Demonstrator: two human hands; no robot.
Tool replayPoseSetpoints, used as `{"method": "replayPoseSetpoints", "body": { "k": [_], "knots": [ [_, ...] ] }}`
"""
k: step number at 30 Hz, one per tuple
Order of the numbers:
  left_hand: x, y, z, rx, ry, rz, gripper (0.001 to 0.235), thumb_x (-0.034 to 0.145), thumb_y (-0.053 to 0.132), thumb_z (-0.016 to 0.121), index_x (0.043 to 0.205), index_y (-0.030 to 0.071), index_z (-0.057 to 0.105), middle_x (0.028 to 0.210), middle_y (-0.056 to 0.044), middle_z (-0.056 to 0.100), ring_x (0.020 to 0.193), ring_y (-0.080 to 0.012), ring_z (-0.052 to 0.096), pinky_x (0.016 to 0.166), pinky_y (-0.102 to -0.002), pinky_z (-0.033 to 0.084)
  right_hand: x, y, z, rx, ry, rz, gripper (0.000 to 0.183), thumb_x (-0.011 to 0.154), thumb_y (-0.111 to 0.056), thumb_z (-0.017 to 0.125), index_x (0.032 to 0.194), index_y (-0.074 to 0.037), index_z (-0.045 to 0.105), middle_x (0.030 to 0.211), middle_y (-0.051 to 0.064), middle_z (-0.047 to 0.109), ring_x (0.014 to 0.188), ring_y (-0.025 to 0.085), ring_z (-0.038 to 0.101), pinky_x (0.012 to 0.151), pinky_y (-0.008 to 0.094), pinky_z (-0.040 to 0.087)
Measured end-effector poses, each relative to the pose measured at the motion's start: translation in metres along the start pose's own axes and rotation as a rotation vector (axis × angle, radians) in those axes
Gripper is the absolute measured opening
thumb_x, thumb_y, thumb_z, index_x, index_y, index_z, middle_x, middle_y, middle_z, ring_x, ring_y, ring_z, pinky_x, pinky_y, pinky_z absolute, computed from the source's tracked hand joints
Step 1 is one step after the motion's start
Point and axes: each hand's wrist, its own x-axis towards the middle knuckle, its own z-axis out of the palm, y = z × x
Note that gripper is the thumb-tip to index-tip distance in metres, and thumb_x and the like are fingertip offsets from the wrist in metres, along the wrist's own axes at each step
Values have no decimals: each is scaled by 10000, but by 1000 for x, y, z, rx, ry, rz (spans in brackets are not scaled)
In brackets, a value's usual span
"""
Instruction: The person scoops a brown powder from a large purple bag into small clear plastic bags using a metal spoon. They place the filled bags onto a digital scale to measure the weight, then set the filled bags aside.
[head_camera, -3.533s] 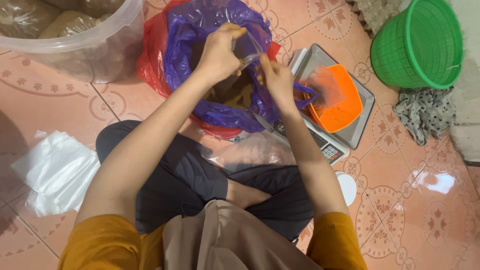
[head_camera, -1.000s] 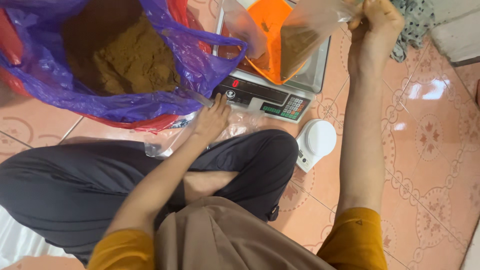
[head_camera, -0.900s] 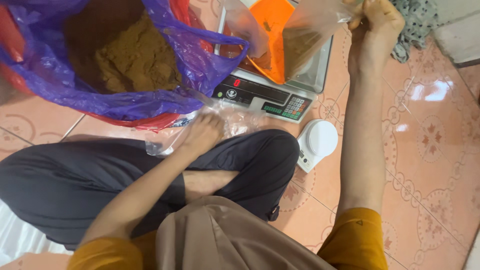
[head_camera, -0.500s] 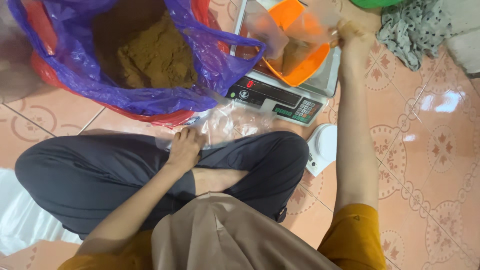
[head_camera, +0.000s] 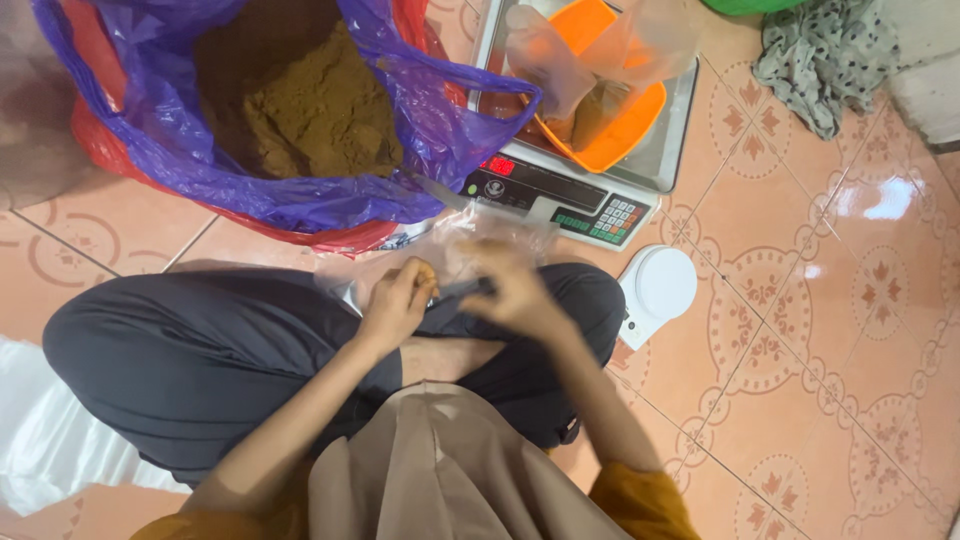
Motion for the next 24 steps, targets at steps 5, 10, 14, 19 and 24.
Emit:
{"method": "replayPoseSetpoints", "body": {
  "k": [5,10,14,19,24],
  "knots": [
    [21,-37,-15,978,280,166,354,692,161,674,1011,9,680,951,-179,690,928,-367,656,812,-508,458,-1,-18,69,-155,-19,291,533,784,-176,800,1295,-92,672,1192,132,667,1175,357,600,1047,440,469],
    [27,-53,-22,1033,244,201,265,716,147,727,968,67,716,1042,-151,716,1021,-344,660,895,-498,433,-7,-21,78,92,183,418,461,830,-108,804,1274,-87,683,1194,104,710,1112,287,691,954,371,542],
    [17,-16,-31,560,-26,201,171,727,120,717,894,99,693,900,-121,719,931,-319,688,936,-487,500,-6,-30,66,60,227,361,649,751,-62,828,1368,-100,629,1284,121,664,1163,318,651,1005,376,521],
    [-11,56,-56,289,-285,284,233,722,36,692,946,58,630,918,-139,703,923,-358,670,809,-461,524,7,-32,51,-67,126,87,987,586,-90,877,1482,-77,463,1454,212,496,1323,448,474,1123,498,357],
    [-27,96,-90,-59,-407,323,401,730,37,750,1114,76,642,993,-88,694,958,-251,683,855,-382,532,-12,7,51,1106,1,474,950,787,-164,829,1559,-178,274,1437,168,514,1312,334,526,1105,455,416]
  ]
}}
